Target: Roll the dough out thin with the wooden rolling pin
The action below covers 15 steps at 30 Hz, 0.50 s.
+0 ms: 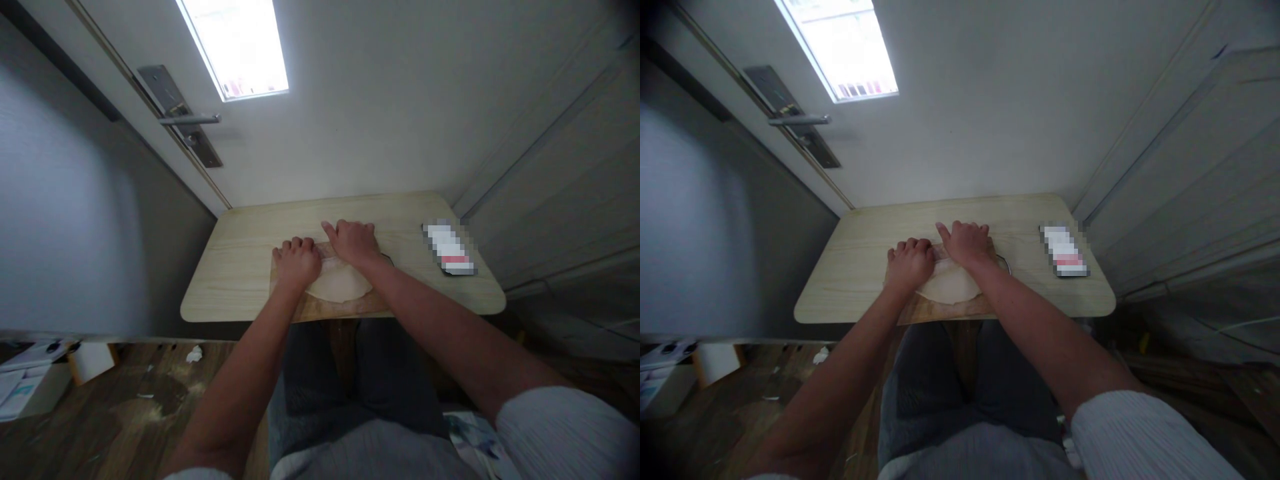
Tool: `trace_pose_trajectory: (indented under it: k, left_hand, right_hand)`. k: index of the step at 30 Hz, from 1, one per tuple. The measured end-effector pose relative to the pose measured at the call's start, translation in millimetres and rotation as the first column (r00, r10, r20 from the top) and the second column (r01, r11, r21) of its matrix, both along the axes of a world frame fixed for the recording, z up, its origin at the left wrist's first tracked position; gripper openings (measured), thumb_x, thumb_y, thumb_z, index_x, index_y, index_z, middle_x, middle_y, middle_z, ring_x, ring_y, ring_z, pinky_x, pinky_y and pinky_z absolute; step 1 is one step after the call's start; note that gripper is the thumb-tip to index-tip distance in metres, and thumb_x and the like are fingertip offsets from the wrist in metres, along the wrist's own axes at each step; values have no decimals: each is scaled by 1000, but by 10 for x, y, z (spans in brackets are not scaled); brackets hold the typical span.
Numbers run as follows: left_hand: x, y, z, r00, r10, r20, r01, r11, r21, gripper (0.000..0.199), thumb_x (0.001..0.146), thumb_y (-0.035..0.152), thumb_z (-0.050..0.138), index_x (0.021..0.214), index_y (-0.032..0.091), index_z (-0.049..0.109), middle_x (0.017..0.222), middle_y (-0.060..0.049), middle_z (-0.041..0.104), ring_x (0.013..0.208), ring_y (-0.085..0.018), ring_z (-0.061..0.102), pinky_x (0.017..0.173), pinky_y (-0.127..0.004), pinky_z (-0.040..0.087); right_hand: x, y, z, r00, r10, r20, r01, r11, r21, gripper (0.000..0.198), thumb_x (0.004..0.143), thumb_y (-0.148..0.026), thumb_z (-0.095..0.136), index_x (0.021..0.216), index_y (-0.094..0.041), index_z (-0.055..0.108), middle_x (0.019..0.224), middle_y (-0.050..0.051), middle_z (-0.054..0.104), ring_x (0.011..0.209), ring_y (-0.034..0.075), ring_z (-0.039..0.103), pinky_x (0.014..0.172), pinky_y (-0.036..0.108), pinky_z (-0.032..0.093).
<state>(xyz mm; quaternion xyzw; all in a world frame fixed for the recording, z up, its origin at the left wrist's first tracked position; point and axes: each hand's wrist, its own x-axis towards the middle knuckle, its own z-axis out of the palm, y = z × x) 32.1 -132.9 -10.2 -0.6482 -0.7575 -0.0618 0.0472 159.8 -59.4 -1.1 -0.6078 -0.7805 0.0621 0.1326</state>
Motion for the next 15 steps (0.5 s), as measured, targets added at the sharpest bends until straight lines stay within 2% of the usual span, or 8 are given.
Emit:
trace_pose_trajectory:
  k: [4, 8, 15]
  left_hand:
    - [12, 20, -44, 1000, 11, 6, -12, 1000, 28, 40, 99, 36, 31, 113, 20, 65, 116, -15, 65, 111, -36, 55, 94, -58, 39]
    - [44, -1, -99, 999, 42, 23, -43, 998, 49, 40, 99, 35, 30, 111, 20, 65, 115, -15, 66, 111, -35, 56, 95, -59, 38]
    - [75, -103, -71, 998, -24, 52, 23, 1000, 21, 45, 101, 43, 26, 123, 22, 60, 129, -15, 62, 122, -33, 51, 103, -61, 34]
  right_hand:
    - [37, -129, 22, 996, 69, 49, -69, 998, -5, 70, 102, -59, 19, 104, -14, 72, 107, 19, 72, 103, 32, 63, 94, 50, 35]
    - [92, -217, -19, 995, 83, 63, -84, 996, 17, 66, 103, -55, 18, 110, -14, 70, 114, 17, 70, 108, 31, 60, 90, 44, 39]
    - [162, -285, -78, 991, 111, 79, -115, 992, 44, 56, 104, -49, 23, 117, -18, 68, 119, 14, 68, 112, 28, 57, 94, 42, 37]
